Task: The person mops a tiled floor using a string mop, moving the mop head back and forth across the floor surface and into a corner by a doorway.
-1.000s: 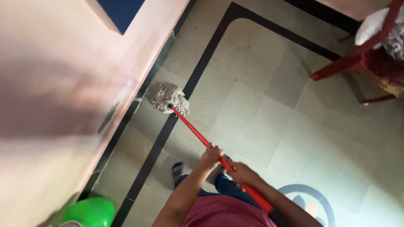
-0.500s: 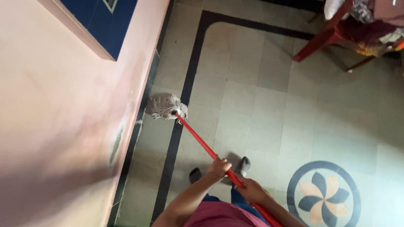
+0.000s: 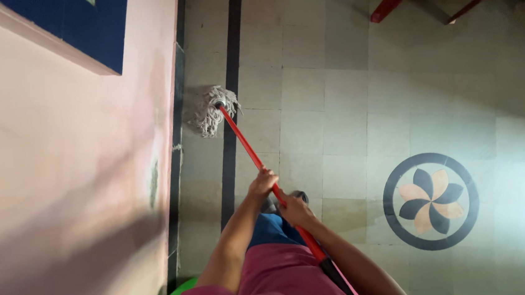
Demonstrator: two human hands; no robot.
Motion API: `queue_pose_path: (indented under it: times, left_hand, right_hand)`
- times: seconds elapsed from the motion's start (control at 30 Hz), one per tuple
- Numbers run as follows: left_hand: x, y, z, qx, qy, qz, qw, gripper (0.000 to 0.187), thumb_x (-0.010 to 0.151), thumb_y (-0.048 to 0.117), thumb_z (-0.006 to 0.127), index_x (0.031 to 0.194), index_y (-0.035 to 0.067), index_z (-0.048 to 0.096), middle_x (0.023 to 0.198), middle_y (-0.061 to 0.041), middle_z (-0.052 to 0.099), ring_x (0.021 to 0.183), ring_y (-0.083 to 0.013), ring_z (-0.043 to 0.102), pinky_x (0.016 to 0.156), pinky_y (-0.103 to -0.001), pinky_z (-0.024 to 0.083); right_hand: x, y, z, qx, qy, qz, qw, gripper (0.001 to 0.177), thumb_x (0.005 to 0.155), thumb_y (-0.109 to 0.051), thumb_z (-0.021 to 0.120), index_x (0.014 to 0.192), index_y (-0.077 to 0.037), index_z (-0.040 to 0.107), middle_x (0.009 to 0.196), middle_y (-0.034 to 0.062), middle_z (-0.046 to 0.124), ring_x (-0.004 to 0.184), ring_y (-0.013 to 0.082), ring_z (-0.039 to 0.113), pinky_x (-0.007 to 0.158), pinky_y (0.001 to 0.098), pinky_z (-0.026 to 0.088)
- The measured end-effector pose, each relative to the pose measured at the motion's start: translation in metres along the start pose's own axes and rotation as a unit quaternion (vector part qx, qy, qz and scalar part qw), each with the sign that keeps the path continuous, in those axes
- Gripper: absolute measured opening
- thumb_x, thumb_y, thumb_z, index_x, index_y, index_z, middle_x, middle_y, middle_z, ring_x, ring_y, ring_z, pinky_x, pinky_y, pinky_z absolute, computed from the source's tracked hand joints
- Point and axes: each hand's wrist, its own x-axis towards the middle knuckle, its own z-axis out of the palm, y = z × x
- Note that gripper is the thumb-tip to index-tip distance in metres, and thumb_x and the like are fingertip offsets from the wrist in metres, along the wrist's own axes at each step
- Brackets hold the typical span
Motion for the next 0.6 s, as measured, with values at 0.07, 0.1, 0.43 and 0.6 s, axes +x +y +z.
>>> queue_pose_path:
  times: [0.07,0.1,0.43,0.6]
  left_hand:
    - [0.011,-0.003,-0.001,0.006,-0.078,-0.017,0.997,0.011,0.089,0.016,0.057,0.089,0.011,0.067,0.099,-0.015,0.067,0.114,-0.0413,0.059,0.116,-0.057,0.032]
    - [0.013,0.002,0.002,0.019,-0.113,-0.018,0.993,0.012,0.090,0.017,0.056,0.089,0.011,0.066,0.100,-0.015,0.067,0.114,-0.0401,0.060,0.117,-0.057,0.031]
    - [0.019,0.010,0.016,0.096,-0.183,-0.026,0.978,0.013,0.093,0.011,0.057,0.100,0.014,0.068,0.118,-0.014,0.066,0.127,-0.0425,0.056,0.118,-0.051,0.031]
    - [0.024,-0.078,-0.019,0.112,-0.228,-0.026,0.967,0.017,0.096,0.010,0.054,0.099,0.015,0.070,0.122,-0.013,0.064,0.135,-0.0398,0.050,0.124,-0.052,0.026]
  right_hand:
    - [0.002,-0.002,-0.006,0.000,-0.013,0.004,1.000,0.063,0.094,-0.026,0.057,0.155,-0.030,0.040,0.075,0.0197,0.075,0.052,0.0272,0.071,0.056,0.0411,0.059]
    - [-0.001,0.003,-0.013,0.007,-0.020,0.012,1.000,0.063,0.095,-0.026,0.056,0.156,-0.031,0.040,0.075,0.0198,0.075,0.053,0.0268,0.070,0.055,0.0422,0.059]
    - [-0.021,0.005,-0.018,0.040,-0.036,0.083,0.995,0.067,0.096,-0.028,0.058,0.158,-0.034,0.034,0.071,0.0168,0.073,0.052,0.0254,0.070,0.053,0.0391,0.059]
    - [0.027,-0.065,0.015,0.071,0.000,0.030,0.997,0.060,0.097,-0.026,0.054,0.155,-0.032,0.042,0.071,0.0154,0.071,0.050,0.0255,0.069,0.049,0.0422,0.057]
